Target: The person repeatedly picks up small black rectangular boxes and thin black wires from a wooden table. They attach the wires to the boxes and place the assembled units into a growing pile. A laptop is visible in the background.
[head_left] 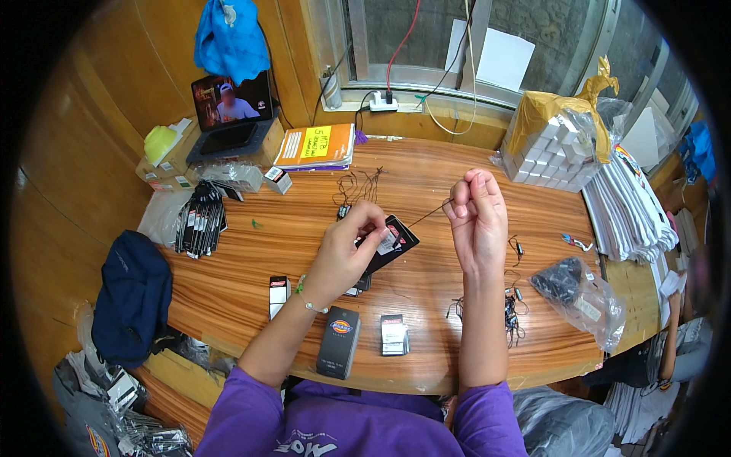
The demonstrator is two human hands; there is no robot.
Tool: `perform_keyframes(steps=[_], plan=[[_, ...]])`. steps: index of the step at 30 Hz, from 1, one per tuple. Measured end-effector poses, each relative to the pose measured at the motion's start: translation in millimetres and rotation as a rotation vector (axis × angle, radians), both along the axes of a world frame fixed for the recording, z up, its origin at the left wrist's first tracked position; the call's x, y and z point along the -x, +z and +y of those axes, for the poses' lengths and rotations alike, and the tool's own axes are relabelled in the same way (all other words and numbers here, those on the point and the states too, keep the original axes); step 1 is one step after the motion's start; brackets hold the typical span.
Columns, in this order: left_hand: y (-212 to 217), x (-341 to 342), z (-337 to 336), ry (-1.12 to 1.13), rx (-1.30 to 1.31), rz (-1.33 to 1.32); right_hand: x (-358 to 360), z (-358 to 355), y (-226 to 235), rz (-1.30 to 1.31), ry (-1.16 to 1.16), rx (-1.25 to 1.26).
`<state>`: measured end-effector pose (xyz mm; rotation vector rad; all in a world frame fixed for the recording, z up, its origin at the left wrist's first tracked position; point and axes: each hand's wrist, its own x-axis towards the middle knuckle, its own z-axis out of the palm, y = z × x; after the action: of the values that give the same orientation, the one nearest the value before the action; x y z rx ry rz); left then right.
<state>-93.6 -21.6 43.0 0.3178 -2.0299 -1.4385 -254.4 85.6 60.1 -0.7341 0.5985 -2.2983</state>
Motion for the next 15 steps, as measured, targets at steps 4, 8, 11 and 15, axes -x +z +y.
perform_keyframes(steps=[4, 8, 11, 15], plan=[[-1.8, 1.0, -6.1, -0.142, 0.102, -0.078, -8.8, 3.6, 3.6, 0.02, -0.023, -0.016], [-4.1, -18.8, -12.7, -0.087, 0.255, -0.09, -23.8, 3.7, 10.1, 0.101, -0.01, -0.046], [-6.4, -63.4, -41.3, -0.016, 0.351, -0.26, -23.1, 11.8, 17.6, 0.305, -0.172, -0.148], [-33.2, -138.3, -85.6, 0.093, 0.3, -0.617, -7.3, 22.3, 15.3, 0.495, -0.374, -0.328]])
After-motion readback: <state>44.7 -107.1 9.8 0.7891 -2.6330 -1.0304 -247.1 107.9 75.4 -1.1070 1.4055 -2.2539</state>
